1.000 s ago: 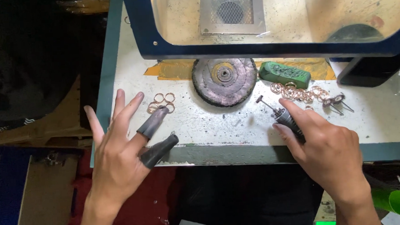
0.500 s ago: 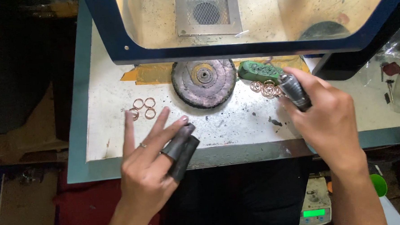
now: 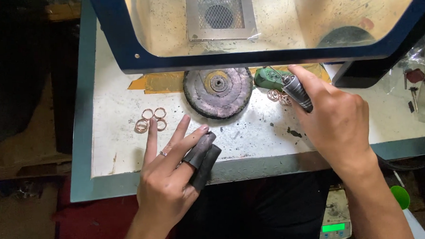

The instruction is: The person uses a rotary tool to polish small copper rings one by one on a rotating buffing wheel. They hold each ring with a finger cot and apply it to the wheel, then place the finished rings on the workbench.

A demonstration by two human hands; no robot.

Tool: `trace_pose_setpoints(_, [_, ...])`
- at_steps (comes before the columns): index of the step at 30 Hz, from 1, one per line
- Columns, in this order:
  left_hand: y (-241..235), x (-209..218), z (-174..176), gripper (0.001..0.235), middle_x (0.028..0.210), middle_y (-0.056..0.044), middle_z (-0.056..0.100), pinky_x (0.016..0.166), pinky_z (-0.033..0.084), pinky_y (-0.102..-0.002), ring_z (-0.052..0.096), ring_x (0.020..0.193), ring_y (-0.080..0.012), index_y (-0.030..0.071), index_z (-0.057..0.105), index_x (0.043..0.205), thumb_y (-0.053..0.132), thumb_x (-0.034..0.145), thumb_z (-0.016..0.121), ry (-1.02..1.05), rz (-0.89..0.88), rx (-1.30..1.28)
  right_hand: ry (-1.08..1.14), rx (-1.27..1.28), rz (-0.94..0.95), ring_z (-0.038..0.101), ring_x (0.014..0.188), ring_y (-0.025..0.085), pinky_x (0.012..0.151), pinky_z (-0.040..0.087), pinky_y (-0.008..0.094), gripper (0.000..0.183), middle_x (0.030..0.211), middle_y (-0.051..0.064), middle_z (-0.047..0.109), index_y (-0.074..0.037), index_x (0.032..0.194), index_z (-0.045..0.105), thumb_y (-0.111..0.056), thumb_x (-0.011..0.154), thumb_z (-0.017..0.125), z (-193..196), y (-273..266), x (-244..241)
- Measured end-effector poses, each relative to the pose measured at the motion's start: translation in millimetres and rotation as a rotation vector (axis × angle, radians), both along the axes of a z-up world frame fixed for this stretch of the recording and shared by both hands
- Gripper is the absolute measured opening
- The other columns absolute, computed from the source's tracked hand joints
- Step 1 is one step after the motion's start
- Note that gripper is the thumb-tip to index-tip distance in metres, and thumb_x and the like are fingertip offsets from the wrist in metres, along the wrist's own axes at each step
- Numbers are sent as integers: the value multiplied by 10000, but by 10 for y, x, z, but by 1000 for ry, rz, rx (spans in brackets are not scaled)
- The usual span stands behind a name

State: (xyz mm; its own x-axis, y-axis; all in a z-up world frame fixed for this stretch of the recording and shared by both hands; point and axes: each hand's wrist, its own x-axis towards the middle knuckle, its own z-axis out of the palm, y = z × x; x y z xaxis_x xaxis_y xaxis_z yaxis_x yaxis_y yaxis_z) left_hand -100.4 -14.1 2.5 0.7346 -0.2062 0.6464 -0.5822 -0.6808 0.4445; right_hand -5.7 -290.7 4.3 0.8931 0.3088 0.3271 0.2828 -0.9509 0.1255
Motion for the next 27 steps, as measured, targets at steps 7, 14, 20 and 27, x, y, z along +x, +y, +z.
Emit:
trace_pose_setpoints(7, [4,15,-5,220,1197,-207,709,1110,332,-798,670,1165,-539,-66,721,760,84,911,777,-25,12,-1,-58,-1,32,729,695,337,555,550,443,554,1160,60,804,-194,1444,682,-301,924,837,32,49,19])
trace_pose_setpoints(14, [58,2,-44,257,1281,-250,661,1125,324,-801,600,1243,-582,-91,655,708,30,909,760,20,-24,-20,174,482,179,749,873,294,771,592,378,564,1174,186,760,-48,1402,619,-79,885,841,296,261,-111])
trace_pose_setpoints(20, [-13,7,-23,284,1308,-196,663,1123,375,-754,612,1253,-547,-113,707,826,139,957,727,37,57,0,300,603,150,753,801,214,677,559,346,495,1062,100,786,-144,1336,624,-180,878,808,252,587,-82])
trace_pose_setpoints(27, [17,1,25,248,1353,-228,627,1114,384,-760,561,1307,-533,-110,721,912,134,951,735,71,64,17,385,633,101,743,982,185,836,508,310,418,1117,27,787,-139,1280,683,-193,871,752,325,933,-8])
